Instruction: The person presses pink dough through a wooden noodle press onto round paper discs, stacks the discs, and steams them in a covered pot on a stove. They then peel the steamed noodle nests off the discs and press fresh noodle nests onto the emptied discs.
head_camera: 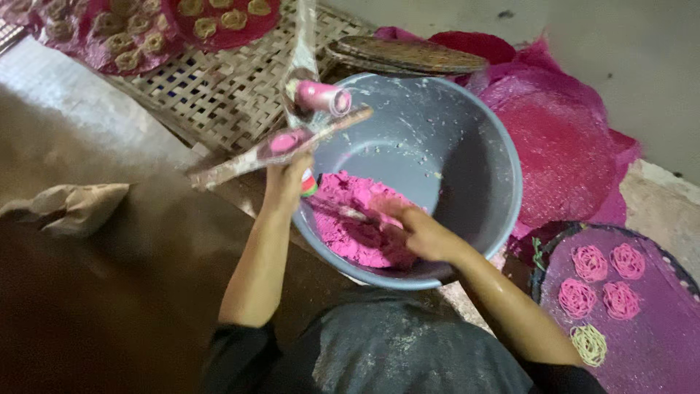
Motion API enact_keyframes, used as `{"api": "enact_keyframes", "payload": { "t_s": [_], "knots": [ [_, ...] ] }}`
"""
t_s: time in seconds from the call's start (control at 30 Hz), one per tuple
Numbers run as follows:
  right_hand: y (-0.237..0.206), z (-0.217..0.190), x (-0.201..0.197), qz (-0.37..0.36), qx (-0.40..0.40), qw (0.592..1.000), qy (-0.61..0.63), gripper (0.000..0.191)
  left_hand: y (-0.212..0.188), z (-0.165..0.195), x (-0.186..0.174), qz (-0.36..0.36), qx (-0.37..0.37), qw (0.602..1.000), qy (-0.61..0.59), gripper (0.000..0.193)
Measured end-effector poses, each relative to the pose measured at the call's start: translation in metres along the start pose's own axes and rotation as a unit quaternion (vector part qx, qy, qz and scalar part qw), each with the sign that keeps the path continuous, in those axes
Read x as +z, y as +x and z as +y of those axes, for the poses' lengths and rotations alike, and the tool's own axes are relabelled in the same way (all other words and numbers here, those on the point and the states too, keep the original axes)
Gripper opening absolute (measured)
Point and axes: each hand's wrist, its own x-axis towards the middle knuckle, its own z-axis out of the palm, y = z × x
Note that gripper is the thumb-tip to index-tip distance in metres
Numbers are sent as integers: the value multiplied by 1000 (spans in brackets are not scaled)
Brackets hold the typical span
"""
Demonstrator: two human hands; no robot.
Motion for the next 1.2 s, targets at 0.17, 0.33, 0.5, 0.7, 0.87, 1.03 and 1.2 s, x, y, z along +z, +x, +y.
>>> {"api": "enact_keyframes", "payload": {
  "t_s": [0.17,0.33,0.5,0.7,0.87,1.03,1.2],
  "knots": [
    [-13,-36,-19,98,-267,910,302,90,-103,-1,80,-323,-212,857,-342,29],
    [-108,-90,-27,246,-290,883,276,83,-142,38,148,-432,-172,873,-146,52],
    [-229,-127,-48,241,-328,905,-119,61,-168,101,198,-476,51,866,146,39],
    [-323,-119,-57,150,-428,790,-413,38,-215,146,291,-537,-13,782,316,37],
    [-395,-100,-61,219,-353,831,-370,52,-266,135,360,-618,-22,730,291,43],
    [-471,-84,-68,277,-197,887,-311,70,-284,118,407,-638,-76,737,208,49],
    [-553,-46,-127,70,-20,997,23,107,-278,104,422,-613,-144,721,288,56]
  ]
}}
